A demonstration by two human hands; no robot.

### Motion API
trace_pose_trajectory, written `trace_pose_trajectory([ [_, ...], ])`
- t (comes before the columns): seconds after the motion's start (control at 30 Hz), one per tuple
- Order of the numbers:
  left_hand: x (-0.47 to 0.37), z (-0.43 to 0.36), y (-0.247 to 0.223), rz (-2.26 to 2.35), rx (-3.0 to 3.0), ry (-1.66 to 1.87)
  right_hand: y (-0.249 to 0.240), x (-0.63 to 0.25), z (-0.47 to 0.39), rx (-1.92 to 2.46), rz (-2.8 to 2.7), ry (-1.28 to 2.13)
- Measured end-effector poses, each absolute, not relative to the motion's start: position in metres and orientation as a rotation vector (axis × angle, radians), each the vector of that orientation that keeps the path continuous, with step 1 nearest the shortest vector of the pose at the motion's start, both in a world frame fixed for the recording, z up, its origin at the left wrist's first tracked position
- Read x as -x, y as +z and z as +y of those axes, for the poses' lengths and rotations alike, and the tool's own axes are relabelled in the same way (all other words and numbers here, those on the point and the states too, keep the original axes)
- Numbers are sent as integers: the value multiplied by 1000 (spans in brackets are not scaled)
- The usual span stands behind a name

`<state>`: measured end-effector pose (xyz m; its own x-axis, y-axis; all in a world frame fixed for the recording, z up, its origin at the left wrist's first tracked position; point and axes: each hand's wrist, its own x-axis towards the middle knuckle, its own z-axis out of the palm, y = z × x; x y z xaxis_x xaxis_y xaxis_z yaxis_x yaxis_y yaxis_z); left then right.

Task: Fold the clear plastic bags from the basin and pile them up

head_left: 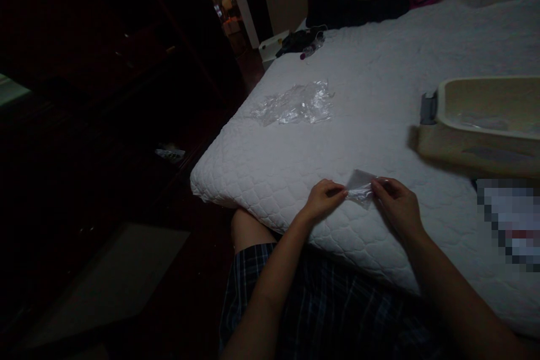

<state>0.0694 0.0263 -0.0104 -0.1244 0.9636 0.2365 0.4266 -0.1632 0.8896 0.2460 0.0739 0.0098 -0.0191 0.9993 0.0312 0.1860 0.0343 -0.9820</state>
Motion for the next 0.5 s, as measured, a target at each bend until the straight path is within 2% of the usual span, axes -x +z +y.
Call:
trace_pose_trajectory([
  [0.5,-85,27,-6,1855,-1851,1159,1,-250,76,1238,-1348,1088],
])
